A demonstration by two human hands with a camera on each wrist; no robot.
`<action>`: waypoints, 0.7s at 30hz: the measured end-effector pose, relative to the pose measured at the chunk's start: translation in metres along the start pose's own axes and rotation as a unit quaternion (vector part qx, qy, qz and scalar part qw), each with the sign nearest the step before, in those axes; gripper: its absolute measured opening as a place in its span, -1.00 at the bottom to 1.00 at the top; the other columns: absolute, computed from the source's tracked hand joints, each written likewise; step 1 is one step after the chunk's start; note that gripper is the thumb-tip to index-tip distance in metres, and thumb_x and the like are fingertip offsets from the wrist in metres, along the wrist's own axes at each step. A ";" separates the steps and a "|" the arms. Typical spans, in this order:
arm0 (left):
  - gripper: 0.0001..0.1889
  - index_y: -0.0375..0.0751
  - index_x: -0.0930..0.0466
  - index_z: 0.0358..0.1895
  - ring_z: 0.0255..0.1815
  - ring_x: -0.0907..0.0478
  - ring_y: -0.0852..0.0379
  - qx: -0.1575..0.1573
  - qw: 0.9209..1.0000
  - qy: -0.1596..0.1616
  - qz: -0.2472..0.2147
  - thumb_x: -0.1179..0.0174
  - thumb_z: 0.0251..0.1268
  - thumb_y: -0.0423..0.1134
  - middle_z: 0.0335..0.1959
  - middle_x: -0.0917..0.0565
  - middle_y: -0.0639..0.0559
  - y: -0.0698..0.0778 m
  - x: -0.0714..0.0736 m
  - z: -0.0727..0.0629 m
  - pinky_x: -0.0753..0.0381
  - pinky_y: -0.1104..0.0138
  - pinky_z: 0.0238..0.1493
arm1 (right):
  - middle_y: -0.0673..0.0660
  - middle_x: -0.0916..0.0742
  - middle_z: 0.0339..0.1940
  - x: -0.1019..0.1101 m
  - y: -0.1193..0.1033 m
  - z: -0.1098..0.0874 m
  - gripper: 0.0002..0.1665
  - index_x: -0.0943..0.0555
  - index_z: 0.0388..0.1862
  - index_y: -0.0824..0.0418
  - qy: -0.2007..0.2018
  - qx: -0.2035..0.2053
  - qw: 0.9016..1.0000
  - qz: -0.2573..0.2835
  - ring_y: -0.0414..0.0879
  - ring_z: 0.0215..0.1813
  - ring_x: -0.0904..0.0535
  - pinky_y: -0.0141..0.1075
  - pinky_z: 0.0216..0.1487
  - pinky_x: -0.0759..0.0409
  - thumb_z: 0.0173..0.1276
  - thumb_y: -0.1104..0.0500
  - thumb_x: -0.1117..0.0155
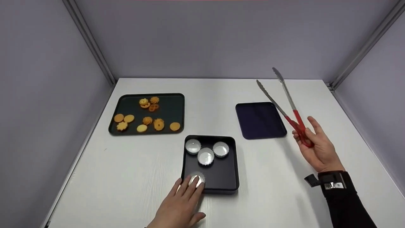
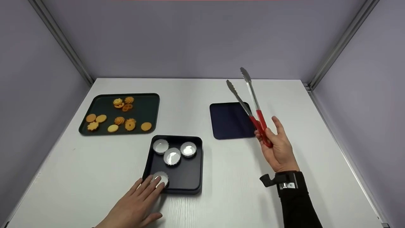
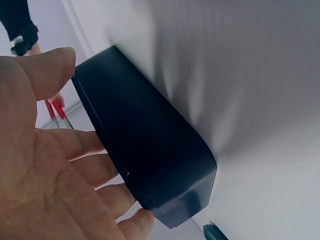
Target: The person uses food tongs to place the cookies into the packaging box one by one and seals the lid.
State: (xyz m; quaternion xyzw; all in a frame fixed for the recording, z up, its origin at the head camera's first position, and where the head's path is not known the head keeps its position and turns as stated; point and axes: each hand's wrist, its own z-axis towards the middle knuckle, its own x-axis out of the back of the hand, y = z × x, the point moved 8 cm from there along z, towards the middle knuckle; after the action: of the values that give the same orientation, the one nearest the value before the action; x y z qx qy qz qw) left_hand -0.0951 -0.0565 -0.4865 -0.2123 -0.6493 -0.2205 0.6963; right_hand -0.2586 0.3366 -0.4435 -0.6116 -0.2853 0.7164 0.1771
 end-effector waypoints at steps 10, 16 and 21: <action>-0.16 -0.16 -0.41 0.46 0.47 -0.39 -0.16 -0.022 0.997 0.074 0.032 -0.16 0.32 0.38 0.46 -0.47 -0.10 0.010 0.005 -0.005 -0.38 0.02 0.43 | 0.28 -0.09 0.50 -0.039 0.036 0.012 -0.31 -0.03 0.59 0.12 0.007 -0.052 0.987 -0.154 -0.02 0.15 -0.52 -0.38 0.18 -0.59 0.61 0.46 0.09; -0.20 -0.12 -0.48 0.41 0.40 -0.47 -0.16 -0.026 0.994 0.094 0.050 -0.14 0.32 0.40 0.38 -0.56 -0.05 0.014 0.009 -0.007 -0.42 0.04 0.39 | 0.30 -0.49 0.35 -0.060 0.052 0.021 -0.33 -0.12 0.53 0.28 0.015 -0.044 0.971 -0.233 -0.08 -0.07 -0.68 -0.38 0.15 -0.62 0.54 0.48 -0.06; -0.21 -0.12 -0.48 0.41 0.39 -0.48 -0.15 -0.025 0.994 0.094 0.050 -0.15 0.33 0.39 0.36 -0.58 -0.04 0.016 0.013 -0.008 -0.43 0.05 0.40 | 0.36 -0.36 0.38 -0.075 0.068 0.027 -0.28 -0.05 0.59 0.29 0.008 -0.071 0.964 -0.256 -0.11 -0.10 -0.70 -0.40 0.15 -0.61 0.58 0.41 -0.07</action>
State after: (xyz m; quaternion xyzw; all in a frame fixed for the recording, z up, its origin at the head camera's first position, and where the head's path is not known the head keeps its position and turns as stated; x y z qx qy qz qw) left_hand -0.0785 -0.0485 -0.4743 -0.2400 -0.5642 -0.2207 0.7586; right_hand -0.2647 0.2332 -0.4259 -0.5354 -0.4806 0.6201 0.3129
